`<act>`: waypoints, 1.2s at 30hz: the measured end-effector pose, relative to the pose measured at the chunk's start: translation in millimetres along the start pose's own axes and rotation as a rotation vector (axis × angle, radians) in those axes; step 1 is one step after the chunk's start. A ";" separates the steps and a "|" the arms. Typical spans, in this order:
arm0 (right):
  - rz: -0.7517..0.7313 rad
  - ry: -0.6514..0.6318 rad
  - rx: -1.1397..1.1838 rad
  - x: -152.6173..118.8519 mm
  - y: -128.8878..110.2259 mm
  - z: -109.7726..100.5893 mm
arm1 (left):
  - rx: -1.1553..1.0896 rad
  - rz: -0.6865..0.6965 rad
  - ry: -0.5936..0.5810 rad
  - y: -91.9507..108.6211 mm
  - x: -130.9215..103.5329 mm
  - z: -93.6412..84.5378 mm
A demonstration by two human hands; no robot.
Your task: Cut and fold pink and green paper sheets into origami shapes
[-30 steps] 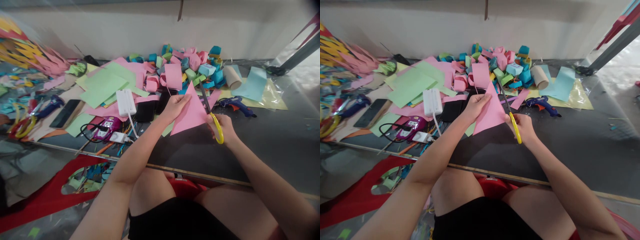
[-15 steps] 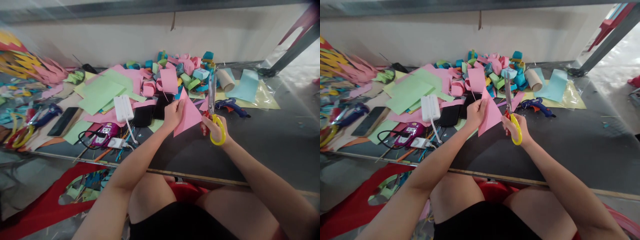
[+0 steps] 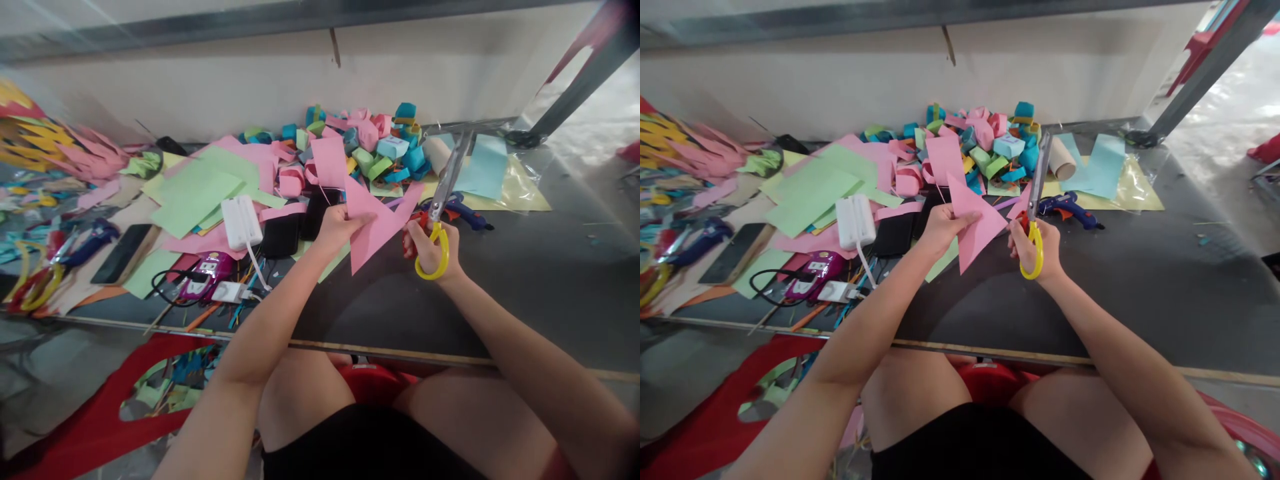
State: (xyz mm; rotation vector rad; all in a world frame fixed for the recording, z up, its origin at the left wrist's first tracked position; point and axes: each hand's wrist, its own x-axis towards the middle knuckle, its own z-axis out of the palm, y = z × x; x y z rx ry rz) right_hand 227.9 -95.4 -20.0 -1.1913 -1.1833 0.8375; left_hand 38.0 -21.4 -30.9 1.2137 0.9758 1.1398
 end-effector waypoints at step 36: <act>0.329 -0.414 -0.229 13.2 -21.8 -20.2 | 0.082 0.083 0.096 24.6 5.9 -24.5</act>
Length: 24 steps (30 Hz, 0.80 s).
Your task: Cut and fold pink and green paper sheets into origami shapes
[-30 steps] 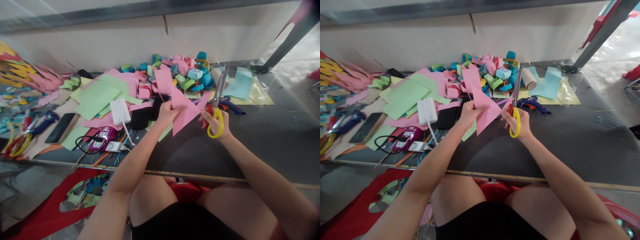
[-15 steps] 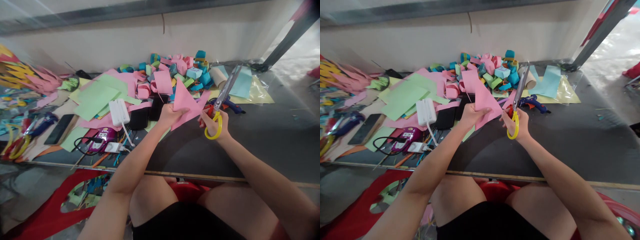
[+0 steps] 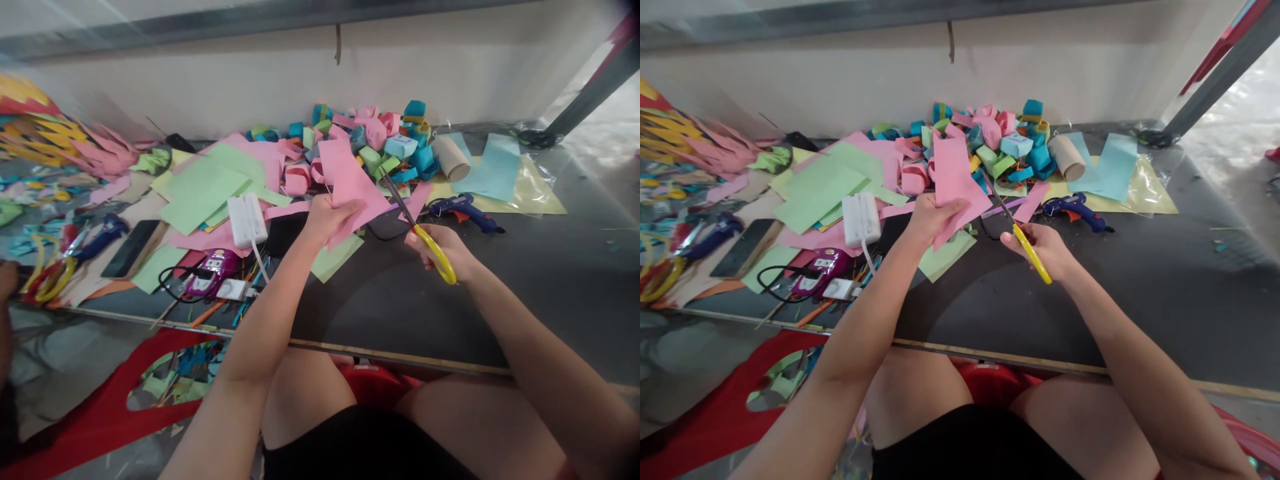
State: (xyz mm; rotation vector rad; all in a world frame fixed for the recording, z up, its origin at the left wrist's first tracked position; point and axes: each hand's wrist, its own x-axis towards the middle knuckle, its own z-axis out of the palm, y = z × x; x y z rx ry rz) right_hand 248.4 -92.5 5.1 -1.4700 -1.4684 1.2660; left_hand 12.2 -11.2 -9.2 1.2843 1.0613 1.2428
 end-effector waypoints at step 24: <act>0.018 -0.013 -0.237 -2.5 2.3 2.5 | 0.043 -0.009 -0.037 0.4 0.7 -1.4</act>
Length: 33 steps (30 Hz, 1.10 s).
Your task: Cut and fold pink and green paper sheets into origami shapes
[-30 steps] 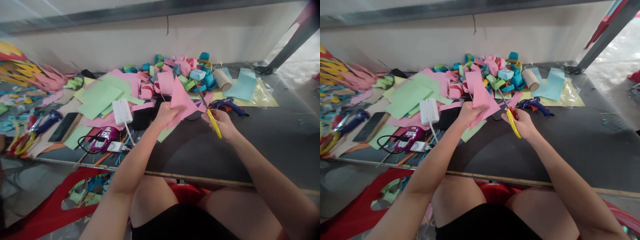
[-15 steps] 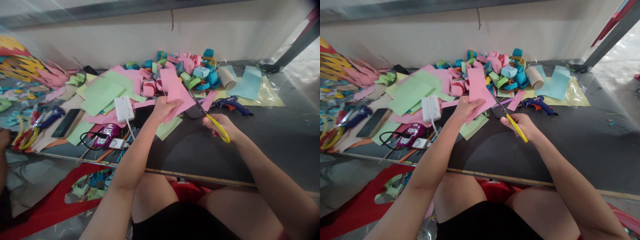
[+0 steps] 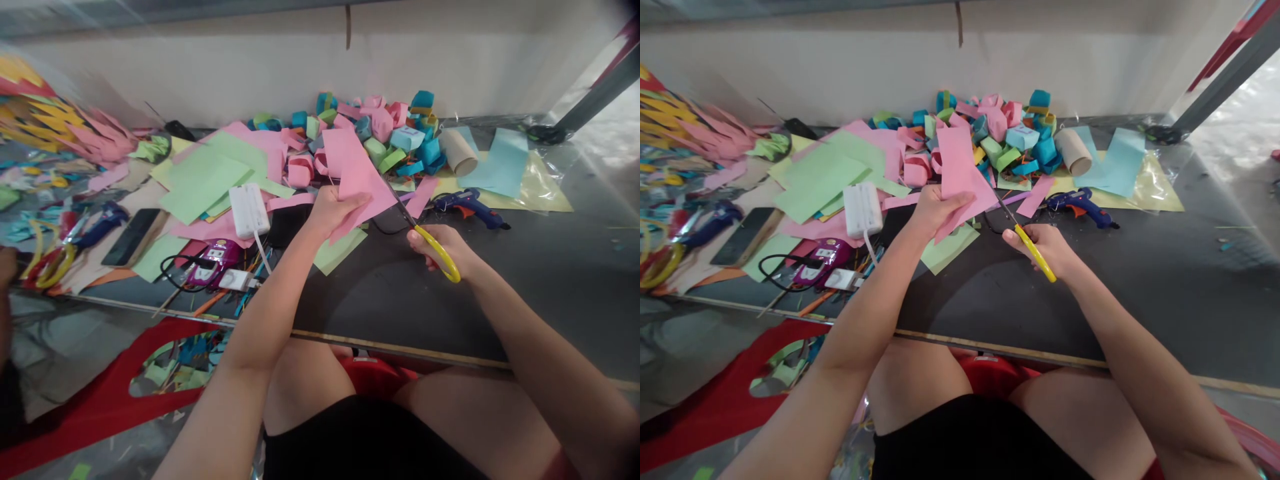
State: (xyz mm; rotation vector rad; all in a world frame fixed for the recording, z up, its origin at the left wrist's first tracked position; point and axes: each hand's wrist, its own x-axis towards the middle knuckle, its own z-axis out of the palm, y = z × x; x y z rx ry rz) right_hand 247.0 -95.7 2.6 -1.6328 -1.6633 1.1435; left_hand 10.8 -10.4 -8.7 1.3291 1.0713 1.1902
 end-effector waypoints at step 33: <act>0.050 0.073 0.031 -1.1 -1.7 2.3 | -0.069 -0.099 -0.044 16.1 -9.5 4.0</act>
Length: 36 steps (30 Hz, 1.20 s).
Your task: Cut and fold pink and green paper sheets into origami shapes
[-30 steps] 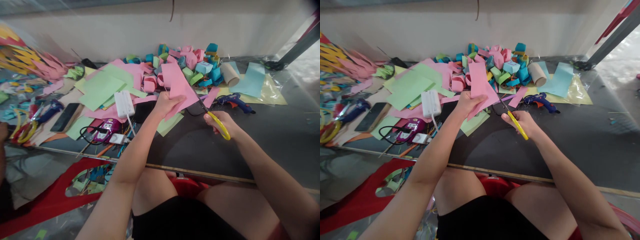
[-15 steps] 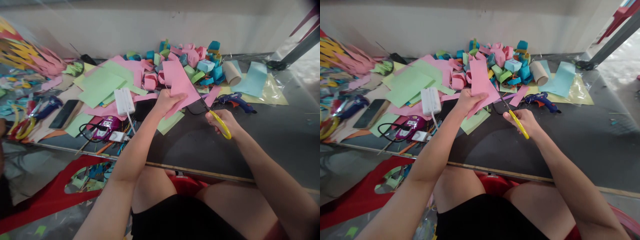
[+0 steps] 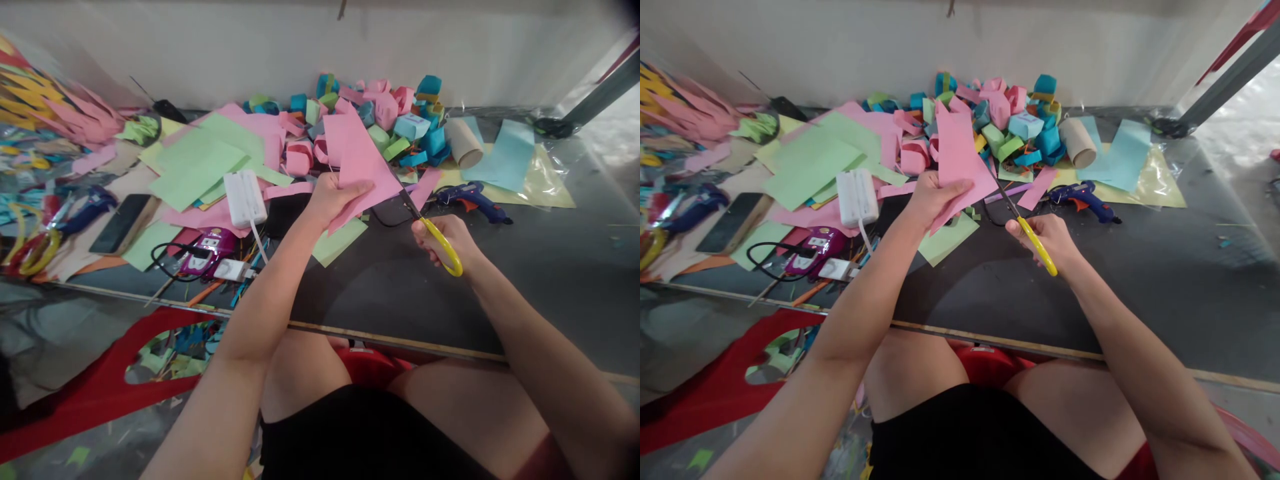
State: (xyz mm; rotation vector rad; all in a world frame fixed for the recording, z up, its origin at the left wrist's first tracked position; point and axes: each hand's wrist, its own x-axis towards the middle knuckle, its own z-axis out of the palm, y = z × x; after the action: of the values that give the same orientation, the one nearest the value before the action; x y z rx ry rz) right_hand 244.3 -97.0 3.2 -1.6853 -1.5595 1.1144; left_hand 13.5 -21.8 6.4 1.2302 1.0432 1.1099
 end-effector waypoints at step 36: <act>0.040 -0.169 0.100 4.1 2.9 -0.9 | -0.096 -0.086 -0.020 -1.4 2.9 3.8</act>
State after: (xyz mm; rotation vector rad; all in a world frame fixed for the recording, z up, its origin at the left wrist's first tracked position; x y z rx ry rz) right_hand 246.4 -93.3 0.4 -1.5979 -1.5489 1.3628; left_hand 17.8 -19.6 5.2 1.1084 1.0070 1.0670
